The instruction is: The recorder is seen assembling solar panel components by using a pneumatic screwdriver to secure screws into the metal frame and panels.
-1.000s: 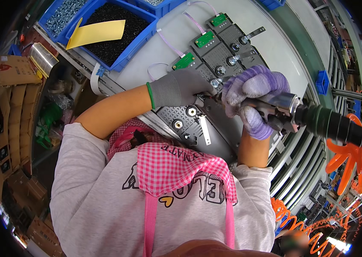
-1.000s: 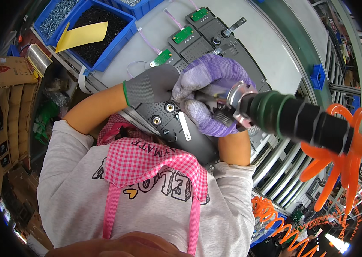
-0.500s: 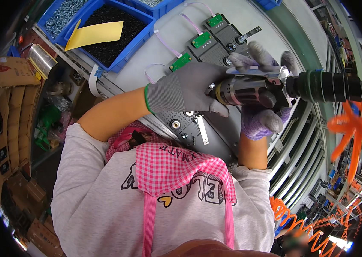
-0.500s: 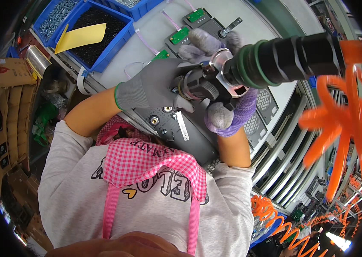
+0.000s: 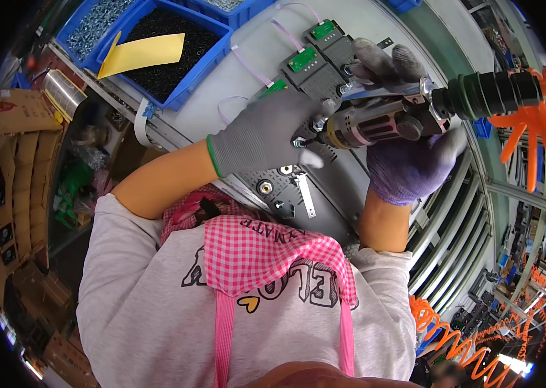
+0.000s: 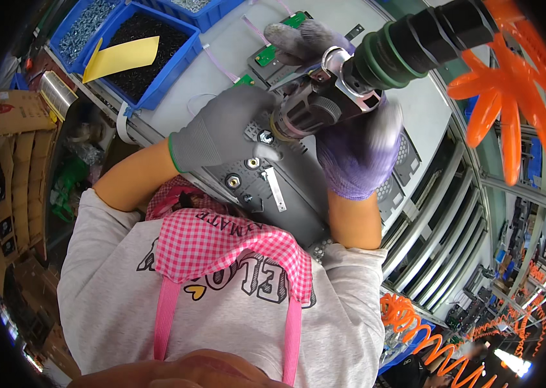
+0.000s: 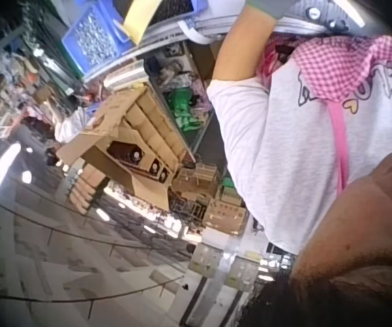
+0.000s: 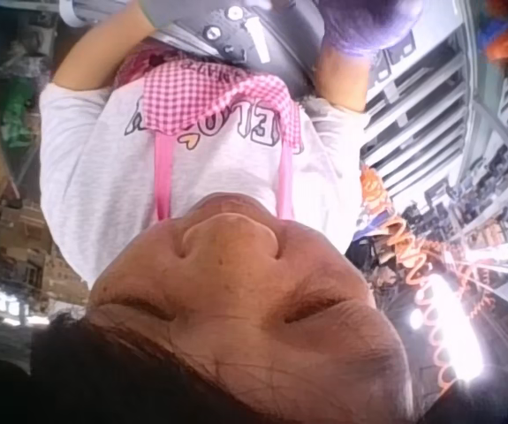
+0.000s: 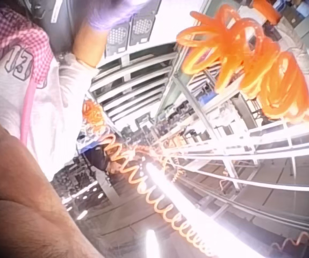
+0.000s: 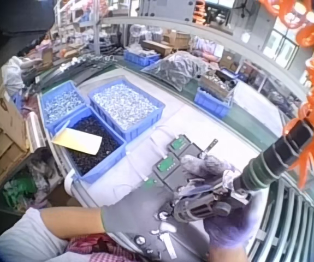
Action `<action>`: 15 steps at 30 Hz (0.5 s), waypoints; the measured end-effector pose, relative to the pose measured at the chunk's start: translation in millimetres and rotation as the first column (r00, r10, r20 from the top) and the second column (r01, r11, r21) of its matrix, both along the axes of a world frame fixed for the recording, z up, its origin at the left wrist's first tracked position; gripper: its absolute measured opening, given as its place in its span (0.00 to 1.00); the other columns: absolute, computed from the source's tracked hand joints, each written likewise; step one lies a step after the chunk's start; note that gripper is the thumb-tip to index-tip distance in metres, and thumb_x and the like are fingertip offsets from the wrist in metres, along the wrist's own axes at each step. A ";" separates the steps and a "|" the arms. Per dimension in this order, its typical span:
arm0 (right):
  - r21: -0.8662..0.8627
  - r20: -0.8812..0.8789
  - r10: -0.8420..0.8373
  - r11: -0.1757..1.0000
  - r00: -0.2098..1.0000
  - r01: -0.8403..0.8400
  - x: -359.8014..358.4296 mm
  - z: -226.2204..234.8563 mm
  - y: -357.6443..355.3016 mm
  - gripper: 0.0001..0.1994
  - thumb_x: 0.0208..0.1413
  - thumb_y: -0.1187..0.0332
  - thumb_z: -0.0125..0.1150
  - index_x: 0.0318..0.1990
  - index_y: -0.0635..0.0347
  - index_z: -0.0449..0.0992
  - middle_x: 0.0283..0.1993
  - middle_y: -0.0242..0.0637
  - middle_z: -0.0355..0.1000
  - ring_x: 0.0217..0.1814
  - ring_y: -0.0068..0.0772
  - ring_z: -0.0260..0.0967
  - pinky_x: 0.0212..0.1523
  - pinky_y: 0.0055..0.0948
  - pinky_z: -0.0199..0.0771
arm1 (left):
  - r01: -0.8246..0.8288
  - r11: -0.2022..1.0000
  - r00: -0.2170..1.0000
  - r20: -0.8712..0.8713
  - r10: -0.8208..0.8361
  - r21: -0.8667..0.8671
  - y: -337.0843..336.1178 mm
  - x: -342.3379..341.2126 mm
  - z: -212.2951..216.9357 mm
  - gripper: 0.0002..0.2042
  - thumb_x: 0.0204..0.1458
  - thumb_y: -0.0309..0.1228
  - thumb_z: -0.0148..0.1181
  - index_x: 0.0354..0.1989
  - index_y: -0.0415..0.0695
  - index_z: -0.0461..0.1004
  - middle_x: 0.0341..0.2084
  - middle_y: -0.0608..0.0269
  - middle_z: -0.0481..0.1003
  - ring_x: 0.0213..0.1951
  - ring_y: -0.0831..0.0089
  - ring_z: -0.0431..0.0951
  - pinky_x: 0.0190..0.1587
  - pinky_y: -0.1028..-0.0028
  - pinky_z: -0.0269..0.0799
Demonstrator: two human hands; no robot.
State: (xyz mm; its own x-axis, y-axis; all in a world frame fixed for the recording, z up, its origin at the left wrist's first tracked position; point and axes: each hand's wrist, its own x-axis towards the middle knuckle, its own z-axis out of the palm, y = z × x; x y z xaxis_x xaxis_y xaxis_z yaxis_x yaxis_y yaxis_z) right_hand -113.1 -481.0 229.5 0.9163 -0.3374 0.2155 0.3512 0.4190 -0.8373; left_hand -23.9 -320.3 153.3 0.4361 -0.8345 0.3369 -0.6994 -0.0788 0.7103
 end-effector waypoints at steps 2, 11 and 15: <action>-0.227 0.144 0.169 0.965 0.975 -0.133 13.1 -10.9 -15.2 0.45 0.55 0.33 0.51 0.65 0.69 0.60 0.63 0.68 0.62 0.57 0.58 0.71 0.56 0.47 0.74 | 0.015 0.989 0.986 0.161 -0.040 0.150 6.9 2.2 -19.0 0.25 0.41 0.47 0.70 0.43 0.43 0.77 0.36 0.51 0.76 0.44 0.53 0.76 0.49 0.57 0.70; -0.253 0.123 0.221 0.950 0.968 -0.185 2.8 -14.5 -2.6 0.25 0.48 0.70 0.73 0.53 0.61 0.67 0.49 0.62 0.73 0.36 0.48 0.79 0.32 0.35 0.82 | 0.024 0.952 0.916 0.376 -0.143 0.305 -4.2 7.8 -50.6 0.15 0.41 0.46 0.65 0.32 0.49 0.79 0.33 0.58 0.75 0.42 0.59 0.76 0.45 0.59 0.70; -0.290 0.233 0.246 0.941 0.941 -0.174 3.3 -21.8 -6.8 0.21 0.51 0.71 0.70 0.50 0.60 0.67 0.37 0.51 0.73 0.25 0.35 0.71 0.24 0.29 0.73 | 0.149 0.942 0.919 0.310 -0.244 0.301 -7.2 14.7 -46.0 0.15 0.41 0.46 0.66 0.33 0.50 0.78 0.34 0.59 0.74 0.42 0.60 0.75 0.44 0.61 0.71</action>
